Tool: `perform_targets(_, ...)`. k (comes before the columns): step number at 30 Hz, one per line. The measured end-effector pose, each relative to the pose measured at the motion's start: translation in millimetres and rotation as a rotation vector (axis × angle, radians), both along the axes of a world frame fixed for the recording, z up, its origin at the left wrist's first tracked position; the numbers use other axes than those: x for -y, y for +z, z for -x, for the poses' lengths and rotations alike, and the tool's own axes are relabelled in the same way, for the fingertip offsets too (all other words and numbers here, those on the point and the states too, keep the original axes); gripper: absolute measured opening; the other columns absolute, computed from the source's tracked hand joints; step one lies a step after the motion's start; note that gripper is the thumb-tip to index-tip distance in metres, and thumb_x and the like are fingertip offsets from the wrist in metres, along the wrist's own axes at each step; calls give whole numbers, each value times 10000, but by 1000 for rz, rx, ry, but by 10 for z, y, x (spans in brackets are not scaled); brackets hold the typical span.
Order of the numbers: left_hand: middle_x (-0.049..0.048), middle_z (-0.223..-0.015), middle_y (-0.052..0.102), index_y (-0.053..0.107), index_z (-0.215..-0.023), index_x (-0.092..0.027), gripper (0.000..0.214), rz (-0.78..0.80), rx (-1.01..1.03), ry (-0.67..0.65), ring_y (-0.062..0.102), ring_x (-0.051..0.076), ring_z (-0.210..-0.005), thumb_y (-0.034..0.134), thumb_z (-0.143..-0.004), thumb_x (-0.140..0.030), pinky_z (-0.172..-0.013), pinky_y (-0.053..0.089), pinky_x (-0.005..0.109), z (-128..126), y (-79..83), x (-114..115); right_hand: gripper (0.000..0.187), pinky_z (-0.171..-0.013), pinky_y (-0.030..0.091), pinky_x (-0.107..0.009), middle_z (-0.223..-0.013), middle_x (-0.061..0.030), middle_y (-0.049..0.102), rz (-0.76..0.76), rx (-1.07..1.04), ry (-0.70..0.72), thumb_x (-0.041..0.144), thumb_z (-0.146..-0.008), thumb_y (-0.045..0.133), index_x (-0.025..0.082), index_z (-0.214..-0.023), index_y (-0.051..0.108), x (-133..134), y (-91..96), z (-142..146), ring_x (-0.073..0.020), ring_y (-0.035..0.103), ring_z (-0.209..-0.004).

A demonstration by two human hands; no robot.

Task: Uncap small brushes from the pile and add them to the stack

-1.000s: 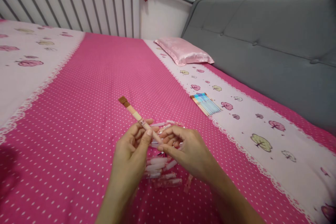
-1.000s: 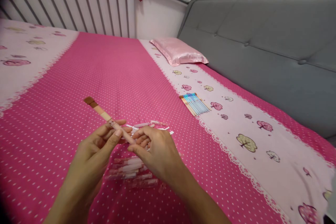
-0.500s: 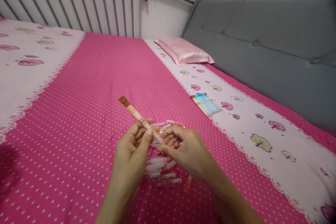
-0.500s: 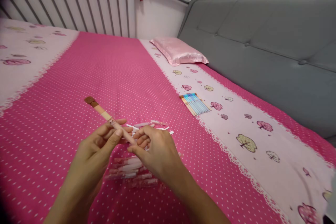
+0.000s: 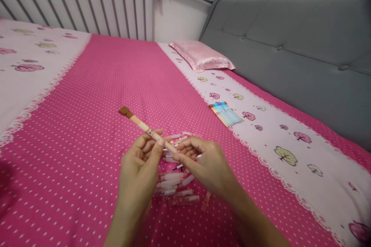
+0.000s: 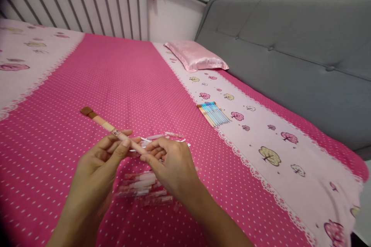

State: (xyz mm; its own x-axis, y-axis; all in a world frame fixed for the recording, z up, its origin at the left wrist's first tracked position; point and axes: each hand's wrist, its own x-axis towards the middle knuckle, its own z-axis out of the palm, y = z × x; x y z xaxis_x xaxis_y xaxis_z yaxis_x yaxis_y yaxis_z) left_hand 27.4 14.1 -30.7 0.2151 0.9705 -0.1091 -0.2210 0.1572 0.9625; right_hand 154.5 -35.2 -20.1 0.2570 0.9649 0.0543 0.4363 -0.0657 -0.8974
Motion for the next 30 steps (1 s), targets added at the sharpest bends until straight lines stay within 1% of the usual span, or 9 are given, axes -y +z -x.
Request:
perform_targets(6, 35, -853, 688, 627, -1012, -167, 352, 21, 36, 21, 654, 174, -836, 725, -729, -351, -728, 528, 259, -5, 9, -7, 91, -615, 498, -246, -795, -8, 726, -123, 87, -18, 195, -792, 639, 207, -830, 721, -12, -33, 6, -141, 650, -686)
perform_targets(9, 37, -895, 680, 622, -1026, -164, 365, 12, 9, 24, 644, 172, -867, 729, -715, -323, -741, 522, 251, -14, 21, 7, 101, -628, 493, -255, -800, -10, 730, -169, 112, -45, 209, -798, 637, 211, -836, 731, -38, -64, -13, -149, 651, -697)
perform_targets(12, 44, -966, 663, 597, -1070, -165, 419, 12, -16, 20, 637, 175, -873, 729, -707, -328, -748, 525, 276, -28, 22, 20, 114, -628, 496, -262, -781, -18, 733, -174, 106, -92, 232, -796, 639, 199, -842, 738, -81, -109, -95, -159, 655, -688)
perform_targets(16, 60, -1003, 658, 596, -1067, -168, 445, 2, -74, 12, 631, 191, -859, 729, -698, -377, -717, 520, 304, -26, 4, 18, 168, -589, 496, -267, -734, -39, 730, -166, 114, -276, 306, -754, 668, 174, -820, 746, -169, -189, -353, -176, 655, -645)
perform_targets(20, 56, -966, 664, 620, -1032, -169, 408, -23, -146, 19, 619, 175, -825, 719, -704, -390, -694, 493, 279, -12, -2, 14, 246, -632, 499, -297, -744, -55, 733, -184, 191, -503, 363, -738, 653, 161, -836, 753, -271, -339, -778, -204, 664, -664)
perform_targets(23, 47, -916, 662, 619, -1032, -169, 399, -32, -164, 9, 611, 166, -799, 709, -716, -395, -672, 479, 262, -4, 1, 18, 276, -705, 495, -315, -773, -72, 739, -166, 285, -693, 374, -735, 636, 147, -838, 756, -326, -531, -1125, -226, 675, -712)
perform_targets(25, 43, -880, 659, 611, -1048, -172, 408, -24, -173, -10, 607, 166, -773, 699, -726, -406, -640, 473, 257, 0, 2, 21, 294, -742, 486, -317, -770, -75, 739, -92, 343, -792, 384, -745, 616, 154, -859, 758, -348, -682, -1319, -232, 679, -736)
perform_targets(26, 42, -871, 658, 609, -1056, -175, 412, -19, -178, -18, 605, 167, -768, 695, -729, -411, -623, 468, 251, 2, 2, 23, 300, -754, 482, -317, -781, -75, 740, -46, 371, -833, 386, -752, 603, 163, -879, 758, -356, -757, -1396, -233, 679, -752)
perform_targets(30, 45, -910, 658, 615, -1048, -186, 398, -10, -196, -12, 603, 168, -814, 690, -730, -413, -592, 451, 220, 5, 15, 30, 310, -759, 475, -347, -793, -104, 737, 33, 402, -910, 371, -754, 584, 159, -901, 757, -376, -1000, -1576, -266, 673, -781)
